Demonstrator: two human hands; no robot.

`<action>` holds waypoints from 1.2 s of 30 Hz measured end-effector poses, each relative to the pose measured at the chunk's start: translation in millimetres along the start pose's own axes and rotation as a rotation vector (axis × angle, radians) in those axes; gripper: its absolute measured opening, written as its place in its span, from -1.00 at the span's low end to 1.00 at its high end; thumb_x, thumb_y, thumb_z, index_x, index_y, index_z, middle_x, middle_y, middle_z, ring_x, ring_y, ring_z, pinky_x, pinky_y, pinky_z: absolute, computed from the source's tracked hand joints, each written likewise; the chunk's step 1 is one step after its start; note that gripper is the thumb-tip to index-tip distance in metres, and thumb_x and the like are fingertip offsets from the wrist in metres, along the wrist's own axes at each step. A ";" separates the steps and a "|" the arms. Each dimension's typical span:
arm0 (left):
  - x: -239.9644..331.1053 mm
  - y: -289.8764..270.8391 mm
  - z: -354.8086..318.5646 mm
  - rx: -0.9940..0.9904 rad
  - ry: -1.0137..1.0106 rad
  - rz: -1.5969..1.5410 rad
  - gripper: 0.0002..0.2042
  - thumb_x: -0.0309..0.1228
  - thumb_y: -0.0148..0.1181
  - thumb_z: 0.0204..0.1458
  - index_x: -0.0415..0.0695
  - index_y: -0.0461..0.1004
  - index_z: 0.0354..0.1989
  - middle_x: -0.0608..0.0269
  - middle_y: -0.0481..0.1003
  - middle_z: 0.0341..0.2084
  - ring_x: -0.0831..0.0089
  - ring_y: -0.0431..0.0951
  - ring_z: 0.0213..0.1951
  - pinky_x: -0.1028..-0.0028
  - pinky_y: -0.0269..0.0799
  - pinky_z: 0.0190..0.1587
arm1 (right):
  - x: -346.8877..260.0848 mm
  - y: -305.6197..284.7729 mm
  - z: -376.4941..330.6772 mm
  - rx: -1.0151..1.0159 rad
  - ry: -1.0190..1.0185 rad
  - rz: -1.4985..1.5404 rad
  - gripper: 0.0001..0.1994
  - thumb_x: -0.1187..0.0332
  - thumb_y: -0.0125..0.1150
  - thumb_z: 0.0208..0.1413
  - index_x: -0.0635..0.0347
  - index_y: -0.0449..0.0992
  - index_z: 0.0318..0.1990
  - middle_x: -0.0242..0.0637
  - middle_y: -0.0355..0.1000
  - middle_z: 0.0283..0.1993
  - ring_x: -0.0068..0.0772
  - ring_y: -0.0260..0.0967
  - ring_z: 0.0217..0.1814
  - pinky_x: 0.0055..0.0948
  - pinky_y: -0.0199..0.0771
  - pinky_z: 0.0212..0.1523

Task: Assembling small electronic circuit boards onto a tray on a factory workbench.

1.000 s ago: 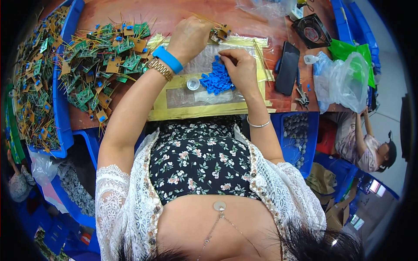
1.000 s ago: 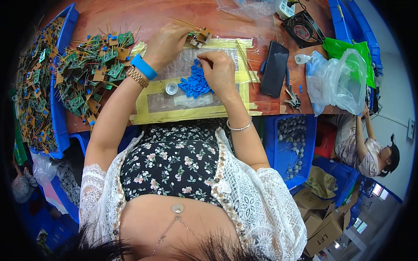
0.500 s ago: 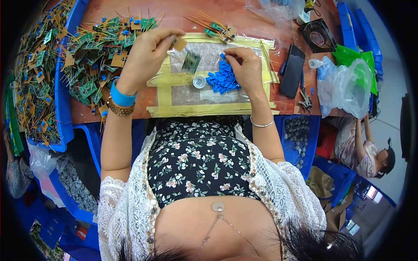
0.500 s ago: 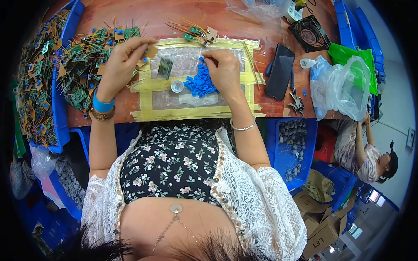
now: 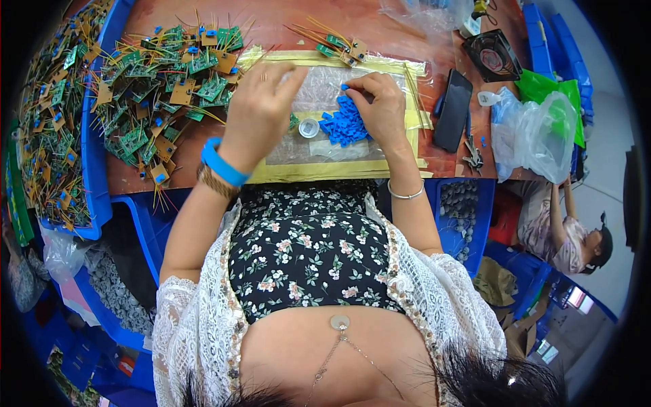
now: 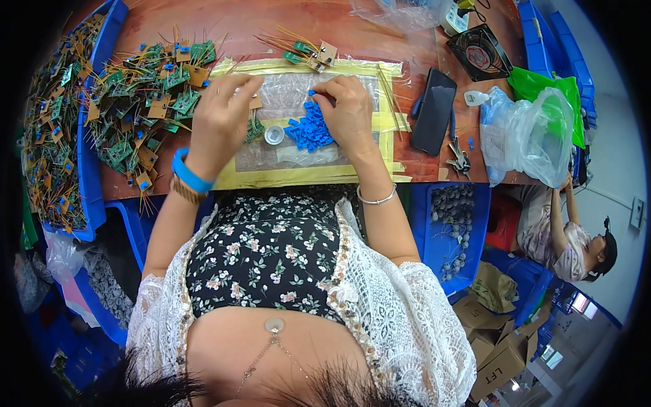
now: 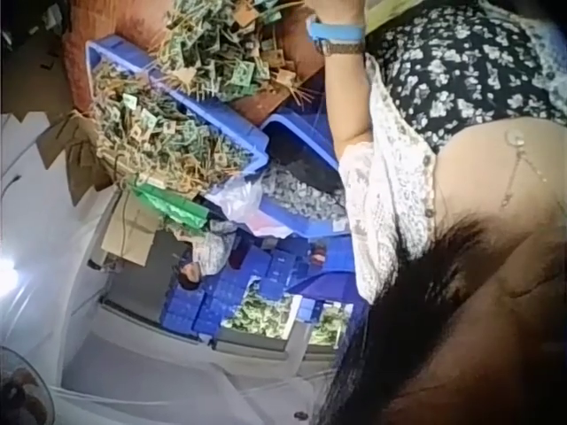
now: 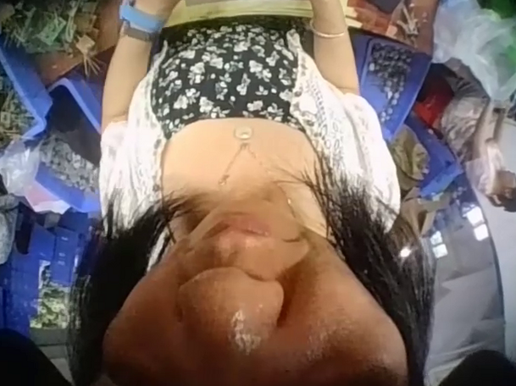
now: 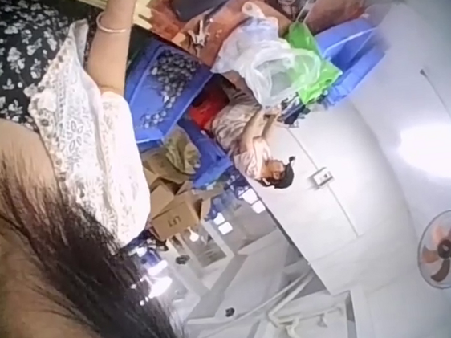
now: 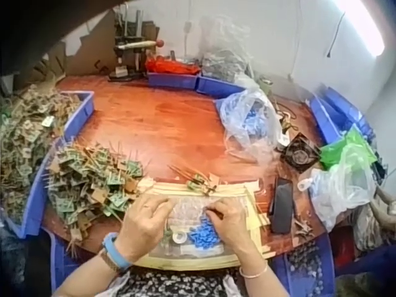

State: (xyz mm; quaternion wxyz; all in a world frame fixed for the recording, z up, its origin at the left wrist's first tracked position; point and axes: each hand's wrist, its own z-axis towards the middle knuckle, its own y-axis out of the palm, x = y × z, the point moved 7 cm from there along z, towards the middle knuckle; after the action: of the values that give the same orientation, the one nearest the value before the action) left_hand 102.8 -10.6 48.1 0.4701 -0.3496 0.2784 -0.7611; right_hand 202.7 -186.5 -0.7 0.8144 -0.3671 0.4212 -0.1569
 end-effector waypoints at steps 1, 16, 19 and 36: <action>8.7 -2.6 -8.2 -0.001 -0.003 0.003 -0.69 -0.53 0.27 -0.03 -0.20 0.57 -0.05 0.15 0.54 -0.14 0.13 0.52 -0.07 0.21 0.48 -0.03 | 0.5 0.4 0.9 -0.002 -0.002 0.004 -0.90 0.48 0.43 -0.04 0.21 0.68 -0.33 -0.27 0.52 -0.39 -0.33 0.45 -0.36 -0.38 0.46 -0.35; 9.0 20.4 -54.8 -0.321 -0.071 -0.012 -0.62 -0.54 0.07 0.01 -0.35 0.49 0.05 -0.03 0.47 0.12 0.14 0.44 0.18 0.22 0.33 0.25 | -52.3 47.4 15.0 -0.207 -0.027 0.305 -0.93 0.49 0.40 0.03 0.27 0.66 -0.32 -0.30 0.52 -0.38 -0.43 0.46 -0.43 -0.49 0.48 -0.39; 12.0 20.6 -55.0 -0.298 -0.063 0.030 -0.62 -0.55 0.05 0.02 -0.37 0.50 0.04 -0.03 0.48 0.12 0.14 0.43 0.19 0.22 0.32 0.26 | -55.2 60.5 19.0 -0.221 -0.058 0.281 -0.92 0.48 0.40 0.03 0.28 0.66 -0.32 -0.28 0.53 -0.39 -0.42 0.48 -0.43 -0.48 0.49 -0.38; 23.4 26.4 -53.1 -0.330 -0.062 0.226 -0.63 -0.47 0.08 0.04 -0.36 0.53 0.01 0.01 0.51 0.07 0.22 0.44 0.17 0.27 0.33 0.25 | -71.5 62.3 26.0 -0.247 -0.193 0.093 -0.89 0.45 0.40 -0.02 0.27 0.58 -0.44 -0.21 0.48 -0.45 -0.16 0.43 -0.26 -0.22 0.46 -0.24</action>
State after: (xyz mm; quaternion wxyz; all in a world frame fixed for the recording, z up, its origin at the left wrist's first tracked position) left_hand 67.0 -37.5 2.7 0.4972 -0.4119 0.4223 -0.6363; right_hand 177.5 -91.5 4.4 0.8061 -0.4579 0.3738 -0.0301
